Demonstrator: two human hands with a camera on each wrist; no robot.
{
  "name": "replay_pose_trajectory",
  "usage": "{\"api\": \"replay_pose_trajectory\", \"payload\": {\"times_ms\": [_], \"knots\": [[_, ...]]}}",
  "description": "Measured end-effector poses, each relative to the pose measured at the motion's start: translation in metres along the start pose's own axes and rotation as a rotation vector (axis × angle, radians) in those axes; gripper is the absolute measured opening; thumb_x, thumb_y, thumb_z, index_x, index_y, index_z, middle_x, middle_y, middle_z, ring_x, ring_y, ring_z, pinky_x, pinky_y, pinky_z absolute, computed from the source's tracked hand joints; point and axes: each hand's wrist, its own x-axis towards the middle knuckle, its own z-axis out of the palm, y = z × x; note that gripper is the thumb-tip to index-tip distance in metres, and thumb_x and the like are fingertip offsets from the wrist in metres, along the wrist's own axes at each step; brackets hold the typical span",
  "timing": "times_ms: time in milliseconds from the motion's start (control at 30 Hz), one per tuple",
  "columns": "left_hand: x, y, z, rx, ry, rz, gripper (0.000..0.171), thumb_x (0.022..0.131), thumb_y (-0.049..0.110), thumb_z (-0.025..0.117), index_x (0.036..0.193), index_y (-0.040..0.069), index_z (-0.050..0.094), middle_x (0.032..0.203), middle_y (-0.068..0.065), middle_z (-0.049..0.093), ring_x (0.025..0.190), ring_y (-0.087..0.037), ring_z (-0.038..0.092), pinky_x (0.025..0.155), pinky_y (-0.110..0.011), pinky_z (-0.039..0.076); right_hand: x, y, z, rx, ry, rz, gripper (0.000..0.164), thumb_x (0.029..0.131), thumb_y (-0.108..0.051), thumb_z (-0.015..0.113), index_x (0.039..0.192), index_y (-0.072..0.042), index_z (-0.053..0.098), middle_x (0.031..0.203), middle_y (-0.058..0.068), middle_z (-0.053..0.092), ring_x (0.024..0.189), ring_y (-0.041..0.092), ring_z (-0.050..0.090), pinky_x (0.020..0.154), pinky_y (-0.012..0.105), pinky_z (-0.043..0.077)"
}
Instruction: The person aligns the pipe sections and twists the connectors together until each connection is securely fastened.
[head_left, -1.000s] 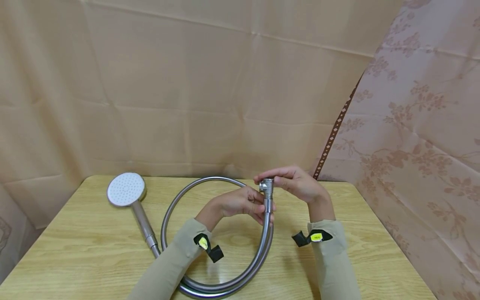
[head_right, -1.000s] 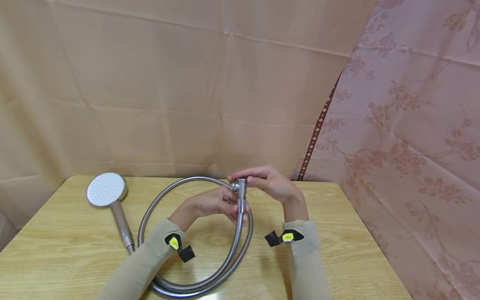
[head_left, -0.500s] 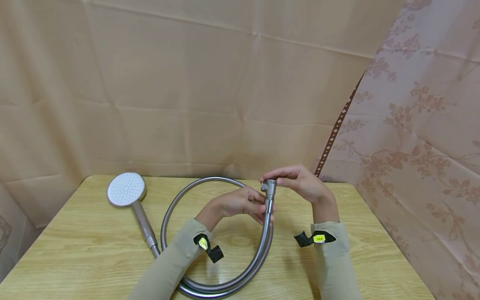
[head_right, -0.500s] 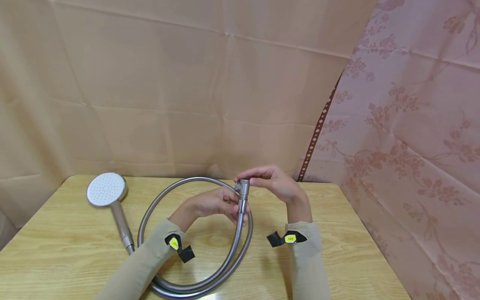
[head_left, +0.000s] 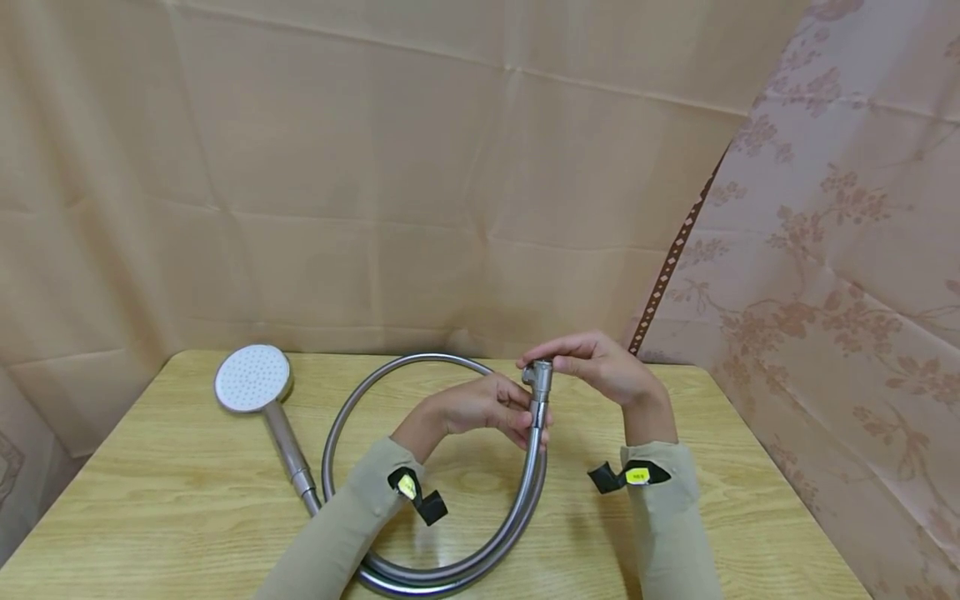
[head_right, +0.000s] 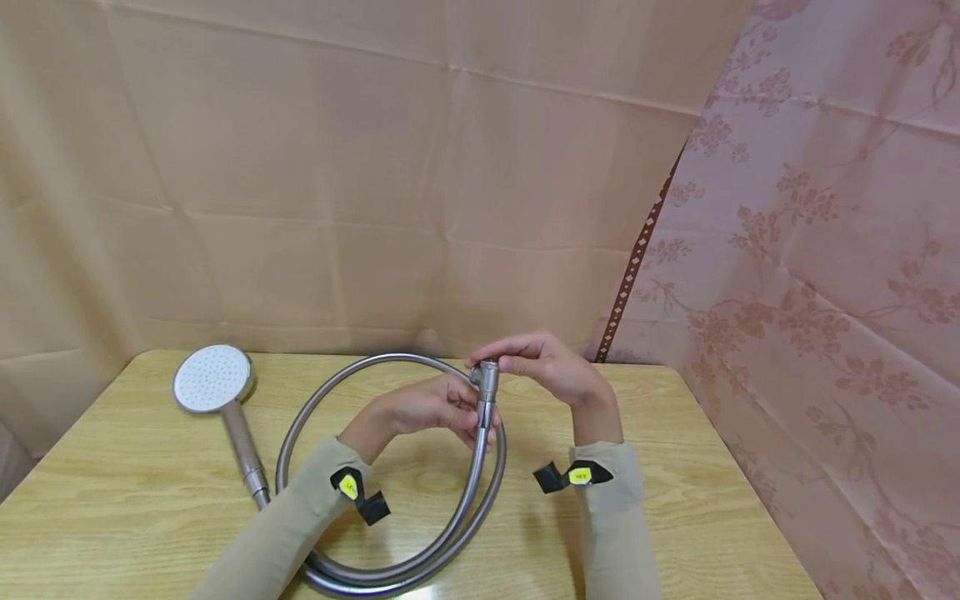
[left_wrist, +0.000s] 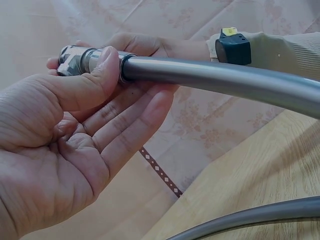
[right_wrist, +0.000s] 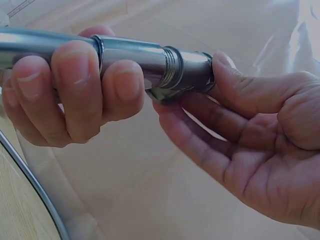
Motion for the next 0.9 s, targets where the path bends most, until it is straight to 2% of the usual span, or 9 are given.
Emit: {"api": "replay_pose_trajectory", "payload": {"times_ms": [133, 300, 433, 567, 800, 900], "knots": [[-0.0004, -0.0007, -0.0006, 0.006, 0.013, 0.007, 0.065, 0.092, 0.030, 0.070, 0.126, -0.023, 0.053, 0.101, -0.002, 0.076, 0.101, -0.021, 0.074, 0.094, -0.043, 0.060, -0.0005, -0.0015, 0.0001, -0.017, 0.046, 0.036, 0.029, 0.103, 0.003, 0.051, 0.124, -0.002, 0.071, 0.120, 0.001, 0.075, 0.114, 0.015, 0.070, 0.100, 0.030, 0.054], [-0.0006, -0.0013, -0.0004, 0.001, 0.024, 0.016, 0.054, 0.098, 0.021, 0.067, 0.126, -0.022, 0.053, 0.102, -0.004, 0.077, 0.104, -0.029, 0.073, 0.093, -0.043, 0.060, -0.0016, -0.0031, 0.0000, -0.043, 0.083, 0.056, 0.027, 0.103, 0.002, 0.053, 0.122, -0.004, 0.072, 0.117, -0.001, 0.076, 0.110, 0.014, 0.070, 0.099, 0.031, 0.054], [-0.0001, -0.0019, -0.0006, -0.007, 0.025, 0.037, 0.048, 0.101, 0.017, 0.064, 0.126, -0.022, 0.054, 0.102, -0.005, 0.077, 0.101, -0.025, 0.074, 0.092, -0.043, 0.061, -0.0024, -0.0060, 0.0011, -0.057, 0.127, 0.092, 0.025, 0.102, -0.001, 0.057, 0.119, -0.009, 0.074, 0.113, -0.002, 0.077, 0.107, 0.014, 0.070, 0.097, 0.031, 0.055], [0.0003, -0.0027, -0.0016, -0.020, 0.026, 0.051, 0.049, 0.100, 0.023, 0.066, 0.124, -0.019, 0.057, 0.101, -0.003, 0.077, 0.097, -0.021, 0.075, 0.090, -0.042, 0.061, -0.0028, -0.0078, 0.0019, -0.069, 0.157, 0.122, 0.024, 0.101, -0.002, 0.059, 0.117, -0.011, 0.074, 0.112, -0.002, 0.077, 0.105, 0.014, 0.070, 0.096, 0.032, 0.055], [0.0018, -0.0030, -0.0023, -0.020, 0.018, 0.051, 0.045, 0.093, 0.035, 0.071, 0.115, -0.003, 0.062, 0.102, -0.004, 0.077, 0.097, -0.020, 0.075, 0.088, -0.039, 0.062, -0.0032, -0.0079, -0.0004, -0.082, 0.124, 0.079, 0.024, 0.103, -0.001, 0.055, 0.122, 0.002, 0.070, 0.115, -0.001, 0.076, 0.108, 0.014, 0.070, 0.097, 0.031, 0.055], [0.0024, -0.0025, -0.0023, -0.023, 0.008, 0.049, 0.047, 0.090, 0.039, 0.073, 0.113, 0.000, 0.062, 0.101, -0.004, 0.077, 0.097, -0.019, 0.075, 0.087, -0.038, 0.062, -0.0029, -0.0081, -0.0006, -0.080, 0.119, 0.078, 0.024, 0.103, 0.000, 0.054, 0.121, 0.001, 0.070, 0.115, -0.001, 0.076, 0.108, 0.014, 0.070, 0.097, 0.031, 0.055]]}}
